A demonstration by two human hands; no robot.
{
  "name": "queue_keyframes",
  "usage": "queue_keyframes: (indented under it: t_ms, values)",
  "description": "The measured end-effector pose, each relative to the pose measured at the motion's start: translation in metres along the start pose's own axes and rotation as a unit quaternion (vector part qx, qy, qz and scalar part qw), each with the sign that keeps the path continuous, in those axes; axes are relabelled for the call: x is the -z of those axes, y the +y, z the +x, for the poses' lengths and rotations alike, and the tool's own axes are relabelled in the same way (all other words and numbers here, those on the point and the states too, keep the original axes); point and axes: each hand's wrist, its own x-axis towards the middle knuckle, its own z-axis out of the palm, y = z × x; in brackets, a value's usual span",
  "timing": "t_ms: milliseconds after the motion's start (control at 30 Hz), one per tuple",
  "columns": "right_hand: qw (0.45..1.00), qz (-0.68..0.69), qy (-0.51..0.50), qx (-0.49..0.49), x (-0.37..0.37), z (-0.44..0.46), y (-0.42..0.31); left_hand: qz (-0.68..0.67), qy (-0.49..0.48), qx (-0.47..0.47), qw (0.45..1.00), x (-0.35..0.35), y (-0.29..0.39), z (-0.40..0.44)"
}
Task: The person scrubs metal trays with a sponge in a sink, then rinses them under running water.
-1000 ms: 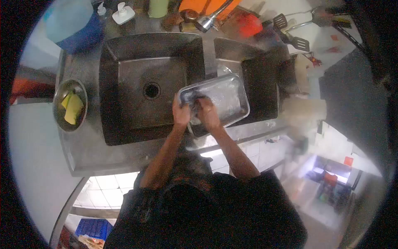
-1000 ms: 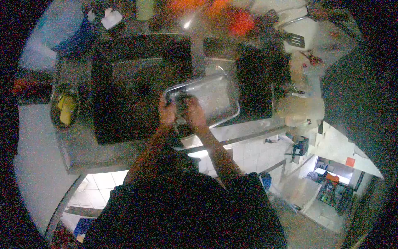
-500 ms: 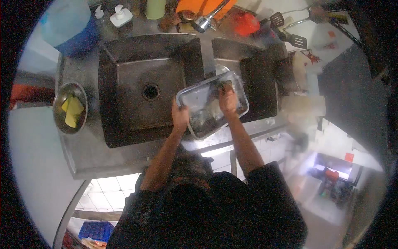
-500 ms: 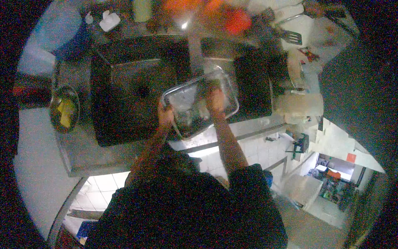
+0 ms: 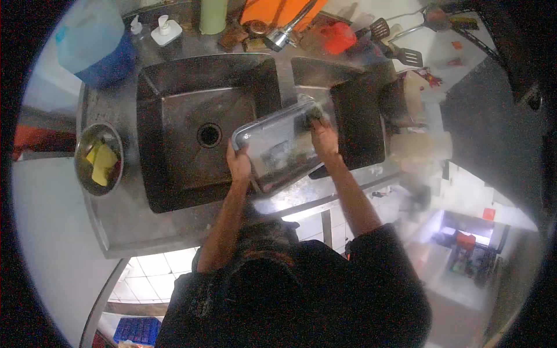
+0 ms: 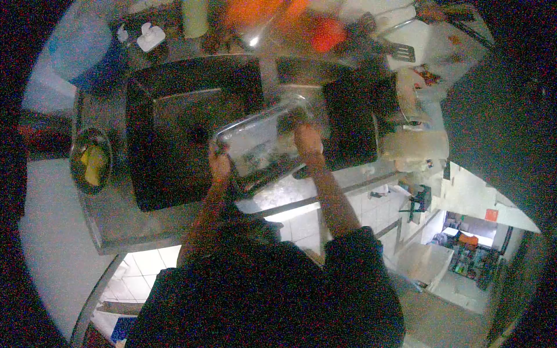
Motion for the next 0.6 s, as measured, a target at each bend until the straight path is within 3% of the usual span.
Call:
queue_keyframes:
  t_ms: [100, 133, 233, 333, 433, 533, 600]
  values:
    - [0.992, -0.089, 0.051, 0.077, 0.011, -0.013, -0.003, -0.034, 0.026, -0.034, 0.999, 0.007, -0.039, 0.019]
    - [0.989, -0.061, 0.090, 0.101, 0.017, -0.022, -0.005, -0.045, 0.032, -0.044, 0.998, 0.008, -0.047, 0.022]
    - [0.995, -0.055, 0.059, 0.066, 0.010, -0.055, 0.004, 0.006, 0.060, -0.048, 0.997, 0.005, -0.027, 0.022]
    - [0.990, 0.068, 0.112, 0.049, 0.008, -0.070, -0.025, -0.033, 0.059, 0.051, 0.996, 0.000, -0.006, 0.016]
    - [0.961, 0.273, 0.006, -0.033, -0.007, -0.067, -0.069, -0.163, 0.011, 0.124, 0.979, 0.001, -0.002, 0.011]
    - [0.975, 0.162, 0.152, 0.010, -0.004, -0.076, -0.138, -0.167, -0.041, 0.080, 0.982, 0.003, 0.000, 0.002]
    - [0.973, 0.202, 0.108, 0.039, -0.015, -0.069, -0.156, -0.114, -0.016, 0.062, 0.991, 0.003, -0.018, 0.009]
